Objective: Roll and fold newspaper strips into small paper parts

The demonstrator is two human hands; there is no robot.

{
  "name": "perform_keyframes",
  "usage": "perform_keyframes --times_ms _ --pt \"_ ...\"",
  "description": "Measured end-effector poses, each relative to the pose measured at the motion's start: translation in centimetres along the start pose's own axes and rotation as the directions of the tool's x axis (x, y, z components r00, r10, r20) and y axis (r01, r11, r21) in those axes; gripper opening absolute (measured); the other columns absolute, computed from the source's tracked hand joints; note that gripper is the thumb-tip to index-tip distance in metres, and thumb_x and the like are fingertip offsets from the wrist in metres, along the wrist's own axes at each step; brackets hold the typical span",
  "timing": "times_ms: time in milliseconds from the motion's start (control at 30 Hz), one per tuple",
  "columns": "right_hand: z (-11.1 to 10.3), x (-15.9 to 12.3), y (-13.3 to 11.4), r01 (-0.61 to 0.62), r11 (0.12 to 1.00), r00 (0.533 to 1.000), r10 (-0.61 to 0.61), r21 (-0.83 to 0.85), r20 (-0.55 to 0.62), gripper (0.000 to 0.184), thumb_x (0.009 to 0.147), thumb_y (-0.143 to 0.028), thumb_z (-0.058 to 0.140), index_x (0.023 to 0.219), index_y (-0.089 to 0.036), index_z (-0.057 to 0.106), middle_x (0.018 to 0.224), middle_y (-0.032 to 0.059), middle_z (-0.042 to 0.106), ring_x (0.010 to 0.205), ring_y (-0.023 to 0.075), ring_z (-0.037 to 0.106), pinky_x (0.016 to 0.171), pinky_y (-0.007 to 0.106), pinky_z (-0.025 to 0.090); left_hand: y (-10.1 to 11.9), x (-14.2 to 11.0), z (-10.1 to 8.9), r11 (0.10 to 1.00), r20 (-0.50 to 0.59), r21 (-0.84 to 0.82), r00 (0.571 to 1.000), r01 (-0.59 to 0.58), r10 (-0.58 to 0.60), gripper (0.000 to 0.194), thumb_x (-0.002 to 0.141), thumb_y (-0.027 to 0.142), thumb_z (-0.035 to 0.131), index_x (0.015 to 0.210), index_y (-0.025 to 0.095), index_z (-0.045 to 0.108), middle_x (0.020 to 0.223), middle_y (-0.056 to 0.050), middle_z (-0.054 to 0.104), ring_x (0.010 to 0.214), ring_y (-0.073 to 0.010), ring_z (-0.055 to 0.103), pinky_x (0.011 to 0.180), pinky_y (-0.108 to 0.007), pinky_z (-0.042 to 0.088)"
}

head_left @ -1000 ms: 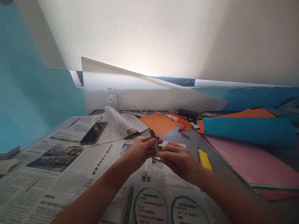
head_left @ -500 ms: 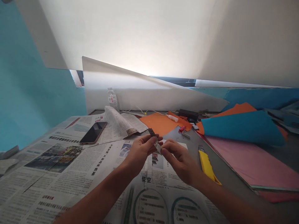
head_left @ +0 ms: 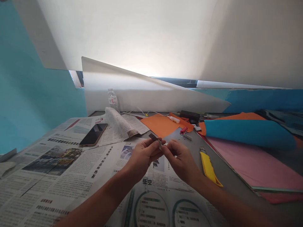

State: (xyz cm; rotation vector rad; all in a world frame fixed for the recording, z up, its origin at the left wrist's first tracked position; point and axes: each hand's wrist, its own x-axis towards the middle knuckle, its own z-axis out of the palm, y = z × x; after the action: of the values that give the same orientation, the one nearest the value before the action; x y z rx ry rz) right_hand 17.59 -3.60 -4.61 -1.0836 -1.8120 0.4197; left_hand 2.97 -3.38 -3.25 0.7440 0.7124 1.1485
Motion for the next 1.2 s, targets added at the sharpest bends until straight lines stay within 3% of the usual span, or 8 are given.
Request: perform_keyframes --times_ms 267,500,700,1000,1100,1200 --pt "0.2 -0.1 0.2 -0.143 0.984 0.988 0.147 0.103 -0.039 0.03 0.088 -0.04 0.054 0.066 -0.022 0.047 0.057 -0.0041 0.04 0.051 0.0121 0.039 0.043 0.023 0.031 -0.1 0.0 -0.2 1.0 0.006 0.004 1.0 -0.014 0.014 0.016 0.077 0.022 0.075 0.09 0.013 0.071 0.092 -0.008 0.073 0.085 -0.0177 0.069 0.086 -0.03 0.051" --pt "0.4 -0.1 0.5 -0.104 0.987 0.994 0.107 0.126 -0.018 0.027 0.09 -0.038 0.052 0.069 -0.02 0.052 0.067 -0.0012 0.047 0.057 0.0128 0.044 0.049 0.024 0.037 -0.4 -0.1 -0.1 1.0 0.023 -0.006 0.999 -0.026 0.026 0.017 0.077 0.024 0.075 0.089 0.012 0.071 0.093 -0.009 0.073 0.094 -0.0218 0.069 0.091 -0.032 0.051" --pt "0.3 -0.1 0.5 -0.095 0.991 0.995 0.097 0.096 -0.013 0.032 0.091 -0.037 0.051 0.065 -0.021 0.044 0.069 -0.0015 0.043 0.059 0.0131 0.041 0.051 0.024 0.035 -0.6 -0.1 -0.1 1.0 0.068 -0.017 0.998 -0.008 0.009 0.02 0.077 0.023 0.075 0.092 0.011 0.07 0.096 -0.011 0.074 0.098 -0.0237 0.069 0.092 -0.032 0.05" --pt "0.3 0.0 0.4 -0.044 0.998 0.999 0.044 0.034 0.0 0.034 0.09 -0.034 0.05 0.061 -0.021 0.039 0.07 -0.0005 0.041 0.061 0.014 0.04 0.055 0.026 0.034 -0.8 -0.1 -0.1 1.0 0.036 0.008 0.999 -0.013 0.012 0.032 0.067 0.024 0.083 0.092 0.01 0.069 0.098 -0.011 0.073 0.101 -0.0254 0.067 0.093 -0.033 0.05" --pt "0.1 0.1 0.4 -0.101 0.993 0.995 0.1 0.058 0.022 0.035 0.089 -0.037 0.052 0.06 -0.021 0.041 0.07 -0.0008 0.041 0.061 0.0139 0.04 0.053 0.026 0.033 -0.9 -0.1 -0.2 1.0 0.02 0.014 1.0 -0.016 0.016 0.035 0.063 0.021 0.086 0.092 0.01 0.069 0.093 -0.01 0.073 0.096 -0.0233 0.068 0.092 -0.032 0.051" --pt "-0.6 0.7 0.8 -0.243 0.953 0.967 0.222 0.181 0.127 0.036 0.089 -0.048 0.052 0.066 -0.02 0.049 0.064 -0.0024 0.042 0.057 0.0133 0.039 0.05 0.026 0.031 -0.9 0.2 -0.5 0.999 -0.032 0.029 0.999 -0.015 0.016 0.031 0.066 0.018 0.083 0.093 0.011 0.069 0.09 -0.009 0.073 0.086 -0.0199 0.07 0.085 -0.031 0.054"
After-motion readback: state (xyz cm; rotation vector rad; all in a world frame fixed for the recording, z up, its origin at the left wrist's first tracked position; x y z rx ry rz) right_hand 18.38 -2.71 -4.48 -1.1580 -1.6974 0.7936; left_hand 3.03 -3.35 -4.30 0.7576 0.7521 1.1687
